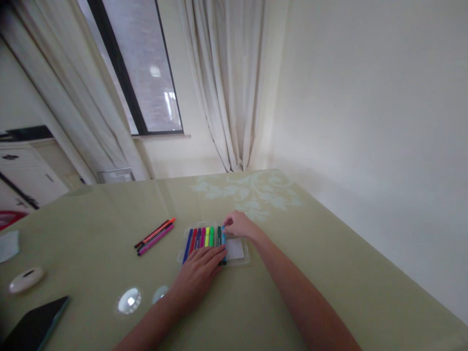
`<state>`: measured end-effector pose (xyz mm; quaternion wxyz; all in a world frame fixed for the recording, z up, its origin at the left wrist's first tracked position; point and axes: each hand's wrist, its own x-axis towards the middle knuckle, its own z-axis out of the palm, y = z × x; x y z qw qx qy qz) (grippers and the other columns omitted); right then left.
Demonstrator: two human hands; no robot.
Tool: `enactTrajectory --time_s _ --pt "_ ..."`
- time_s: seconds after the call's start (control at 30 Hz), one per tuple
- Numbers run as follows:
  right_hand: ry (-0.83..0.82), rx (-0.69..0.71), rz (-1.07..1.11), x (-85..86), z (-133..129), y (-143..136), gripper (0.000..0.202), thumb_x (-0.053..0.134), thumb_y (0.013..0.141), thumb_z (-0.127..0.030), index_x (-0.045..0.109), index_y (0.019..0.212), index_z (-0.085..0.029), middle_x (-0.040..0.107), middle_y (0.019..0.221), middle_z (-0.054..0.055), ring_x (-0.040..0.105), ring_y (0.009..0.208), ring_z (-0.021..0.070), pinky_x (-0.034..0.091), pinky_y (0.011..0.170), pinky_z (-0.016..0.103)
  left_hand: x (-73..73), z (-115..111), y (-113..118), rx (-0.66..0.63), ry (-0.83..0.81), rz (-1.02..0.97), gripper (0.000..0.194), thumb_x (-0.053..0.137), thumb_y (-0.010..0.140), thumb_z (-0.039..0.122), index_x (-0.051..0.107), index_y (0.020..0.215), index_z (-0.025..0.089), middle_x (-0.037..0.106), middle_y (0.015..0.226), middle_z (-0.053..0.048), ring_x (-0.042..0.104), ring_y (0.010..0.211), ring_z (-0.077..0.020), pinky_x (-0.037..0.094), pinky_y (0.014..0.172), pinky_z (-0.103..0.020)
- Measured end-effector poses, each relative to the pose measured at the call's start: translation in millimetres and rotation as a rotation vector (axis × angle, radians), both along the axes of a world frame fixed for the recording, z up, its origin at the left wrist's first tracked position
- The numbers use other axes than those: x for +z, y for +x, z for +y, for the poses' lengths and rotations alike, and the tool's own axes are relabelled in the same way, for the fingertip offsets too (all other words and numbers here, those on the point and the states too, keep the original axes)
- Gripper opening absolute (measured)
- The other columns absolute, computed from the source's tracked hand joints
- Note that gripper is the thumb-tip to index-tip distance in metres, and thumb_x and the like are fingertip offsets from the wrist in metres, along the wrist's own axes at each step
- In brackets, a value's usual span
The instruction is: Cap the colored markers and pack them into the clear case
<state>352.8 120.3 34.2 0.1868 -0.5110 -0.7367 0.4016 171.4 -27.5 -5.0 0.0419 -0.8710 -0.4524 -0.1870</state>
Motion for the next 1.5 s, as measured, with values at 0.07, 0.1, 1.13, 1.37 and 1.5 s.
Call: enactTrajectory --time_s 0.07,0.1,1.13,1.37,1.5 --pt "0.047 0.041 -0.063 3.3 -1 1 0.025 0.083 0.063 -0.013 0.079 0.088 -0.015 0.076 0.079 0.004 0.069 0.075 0.0184 0.049 0.067 0.025 -1.4 0 1 0.001 0.016 -0.009 0.040 0.055 0.102 0.023 0.057 0.142 0.026 0.063 0.145 -0.003 0.061 0.123 -0.0241 0.050 0.103 -0.043" --pt "0.075 0.064 -0.104 4.8 -2 2 0.030 0.084 0.063 -0.014 0.080 0.092 -0.015 0.077 0.082 0.004 0.069 0.077 0.0187 0.048 0.068 0.025 -2.1 0 1 0.001 0.023 -0.011 0.041 0.055 0.101 0.023 0.057 0.142 0.025 0.063 0.145 -0.004 0.061 0.123 -0.0242 0.050 0.103 -0.043" --pt "0.197 0.107 -0.227 4.5 -8 -1 0.039 0.084 0.074 -0.032 0.078 0.110 -0.017 0.078 0.088 0.004 0.070 0.079 0.0190 0.046 0.067 0.025 5.4 7 -10 0.001 0.005 -0.105 0.041 0.048 0.104 0.035 0.056 0.143 0.026 0.064 0.143 -0.004 0.062 0.124 -0.0225 0.052 0.106 -0.038" --pt "0.282 0.048 -0.174 23.4 -9 3 0.032 0.074 0.086 -0.037 0.077 0.110 -0.015 0.077 0.098 0.009 0.068 0.086 0.0201 0.047 0.076 0.029 24.5 23 -111 0.720 0.067 -0.023 0.035 0.041 0.101 0.027 0.072 0.114 0.019 0.072 0.110 -0.013 0.064 0.102 -0.0321 0.052 0.091 -0.047" --pt "0.287 0.057 -0.123 26.0 -9 3 0.031 0.074 0.086 -0.037 0.078 0.108 -0.014 0.076 0.096 0.009 0.067 0.084 0.0194 0.047 0.076 0.029 22.7 22 -132 0.823 -0.023 0.054 0.031 0.045 0.099 0.030 0.072 0.110 0.021 0.069 0.108 -0.013 0.061 0.099 -0.0310 0.051 0.085 -0.042"
